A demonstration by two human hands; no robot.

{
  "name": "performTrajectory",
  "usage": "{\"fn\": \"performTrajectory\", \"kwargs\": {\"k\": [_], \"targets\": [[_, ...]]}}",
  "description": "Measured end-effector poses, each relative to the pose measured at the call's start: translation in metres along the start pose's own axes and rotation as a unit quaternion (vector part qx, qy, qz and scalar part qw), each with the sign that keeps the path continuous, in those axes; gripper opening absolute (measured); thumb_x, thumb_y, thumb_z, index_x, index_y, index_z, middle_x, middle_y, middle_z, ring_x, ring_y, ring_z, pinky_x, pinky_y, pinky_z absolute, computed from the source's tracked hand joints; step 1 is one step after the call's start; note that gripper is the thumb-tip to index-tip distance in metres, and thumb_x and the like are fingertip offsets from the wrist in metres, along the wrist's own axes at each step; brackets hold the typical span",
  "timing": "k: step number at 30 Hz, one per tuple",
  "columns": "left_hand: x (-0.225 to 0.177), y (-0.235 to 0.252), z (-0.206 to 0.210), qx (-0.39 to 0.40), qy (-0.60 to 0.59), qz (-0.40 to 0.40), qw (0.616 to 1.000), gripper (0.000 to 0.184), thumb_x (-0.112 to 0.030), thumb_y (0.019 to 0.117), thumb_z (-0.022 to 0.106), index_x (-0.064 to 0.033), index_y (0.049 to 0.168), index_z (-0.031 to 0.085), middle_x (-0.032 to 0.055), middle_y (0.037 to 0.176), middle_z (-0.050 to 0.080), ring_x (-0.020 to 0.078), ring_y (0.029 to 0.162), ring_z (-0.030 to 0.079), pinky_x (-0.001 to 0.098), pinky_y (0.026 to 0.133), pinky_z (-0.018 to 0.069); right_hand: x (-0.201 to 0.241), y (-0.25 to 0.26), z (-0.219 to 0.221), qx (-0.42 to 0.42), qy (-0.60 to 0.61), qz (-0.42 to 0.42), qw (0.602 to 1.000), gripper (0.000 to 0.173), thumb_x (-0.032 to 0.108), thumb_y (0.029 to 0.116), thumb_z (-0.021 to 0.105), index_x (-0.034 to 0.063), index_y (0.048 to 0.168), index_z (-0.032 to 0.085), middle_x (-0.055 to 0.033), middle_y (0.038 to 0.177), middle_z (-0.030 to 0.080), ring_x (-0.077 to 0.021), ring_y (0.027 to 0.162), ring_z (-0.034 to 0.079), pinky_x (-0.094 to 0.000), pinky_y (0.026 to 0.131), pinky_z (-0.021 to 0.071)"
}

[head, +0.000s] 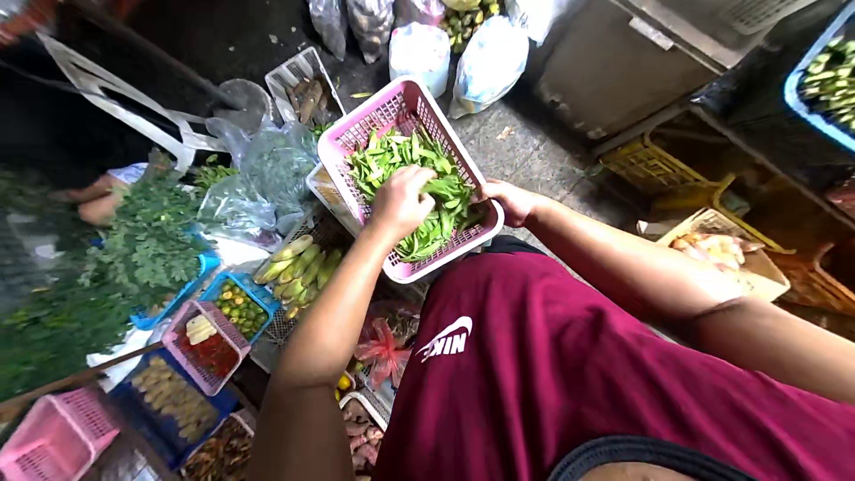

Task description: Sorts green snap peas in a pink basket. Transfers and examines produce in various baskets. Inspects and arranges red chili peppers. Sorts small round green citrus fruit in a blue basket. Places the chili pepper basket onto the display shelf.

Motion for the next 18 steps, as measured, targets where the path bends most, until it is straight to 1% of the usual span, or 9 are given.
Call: {"fn": "performTrajectory", "kwargs": {"k": [2,4,6,8,10,11,14,16,18], "targets": [[0.016,0.005,-0.034,-0.038,-0.058,-0.053,0.996,0.034,-0.008,0.0915,0.061,-0.0053,0.123,0.073,0.0114,0.123,0.072,0.0251,0.116,0.068,0.0509,0.101,0.0548,-0.005,0.001,-0.004,-0.006,0.005,-0.001,1.0,0.042,0.032,0.0848,0.061,0.0105,0.121,0.061,-0.0058,0.098,0.074,-0.0162,0.087,0.073,-0.0389,0.077,0.063],[0.033,0.01,-0.055,-0.047,-0.038,-0.086,0.994,0.036,-0.016,0.0949,0.06,-0.0107,0.129,0.071,0.0078,0.129,0.071,0.0214,0.121,0.066,0.0499,0.105,0.0518,-0.006,0.003,-0.005,-0.006,0.004,-0.003,1.0,0.04,0.033,0.084,0.062,0.0097,0.117,0.063,-0.0064,0.096,0.075,-0.0166,0.085,0.074,-0.0392,0.076,0.0633],[0.044,0.011,-0.065,-0.014,0.046,-0.115,0.992,0.05,-0.031,0.0973,0.065,-0.0172,0.145,0.059,0.0063,0.143,0.061,0.0255,0.134,0.056,0.054,0.113,0.0433,-0.004,0.004,-0.008,0.002,0.003,-0.006,1.0,0.04,0.034,0.0847,0.063,0.0094,0.116,0.064,-0.0069,0.096,0.075,-0.0168,0.086,0.074,-0.0396,0.078,0.0633],[0.03,0.003,-0.069,-0.005,0.095,-0.099,0.991,0.055,-0.032,0.0929,0.072,-0.0159,0.144,0.059,0.0094,0.14,0.061,0.0314,0.131,0.055,0.057,0.11,0.0433,-0.003,0.006,-0.013,0.004,0.004,-0.011,1.0,0.039,0.035,0.0861,0.062,0.0094,0.115,0.064,-0.007,0.096,0.075,-0.0171,0.086,0.074,-0.0398,0.078,0.0631],[-0.005,-0.014,-0.044,0.063,0.073,-0.039,0.995,0.041,-0.019,0.0898,0.075,-0.011,0.13,0.069,0.0118,0.13,0.067,0.0325,0.125,0.062,0.0565,0.105,0.05,0.0,0.007,-0.017,0.006,0.006,-0.012,1.0,0.039,0.035,0.0873,0.061,0.0096,0.117,0.064,-0.0069,0.098,0.075,-0.0171,0.088,0.074,-0.0398,0.08,0.0631],[-0.023,-0.027,-0.021,0.115,0.061,-0.009,0.991,0.038,-0.014,0.0888,0.076,-0.013,0.126,0.072,0.0098,0.128,0.068,0.0308,0.124,0.062,0.0551,0.105,0.0511,0.001,0.007,-0.018,0.01,0.008,-0.013,1.0,0.038,0.035,0.088,0.06,0.0101,0.117,0.064,-0.0068,0.098,0.075,-0.0169,0.088,0.074,-0.0397,0.081,0.063],[-0.039,-0.051,0.043,0.22,0.13,0.048,0.966,0.055,-0.012,0.0869,0.076,-0.0276,0.139,0.065,0.0059,0.149,0.055,0.0319,0.137,0.051,0.0548,0.109,0.0455,0.008,0.01,-0.021,0.025,0.002,-0.023,0.999,0.034,0.032,0.0876,0.061,0.009,0.112,0.065,-0.0073,0.096,0.074,-0.0172,0.086,0.074,-0.0403,0.078,0.063],[-0.034,-0.047,0.057,0.22,0.165,0.06,0.96,0.054,-0.014,0.0869,0.078,-0.03,0.136,0.065,0.0102,0.15,0.053,0.0365,0.135,0.051,0.0562,0.106,0.0457,0.012,0.011,-0.022,0.03,-0.025,-0.013,0.999,0.033,0.031,0.0847,0.062,0.0091,0.109,0.066,-0.0068,0.093,0.074,-0.0163,0.083,0.073,-0.0392,0.075,0.0628],[-0.037,-0.038,0.057,0.188,0.153,0.078,0.967,0.033,-0.009,0.0891,0.072,-0.0225,0.12,0.072,0.011,0.138,0.06,0.0363,0.124,0.057,0.054,0.099,0.0512,0.015,0.012,-0.025,0.036,-0.034,-0.005,0.999,0.034,0.032,0.0836,0.062,0.0096,0.109,0.066,-0.0065,0.092,0.075,-0.0159,0.082,0.073,-0.0385,0.074,0.063]]}}
Point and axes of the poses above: each hand's wrist, its own y-axis towards the middle knuckle, its own z-axis out of the palm, x = y × z, the point moved 10 cm from there along y, towards the middle knuckle
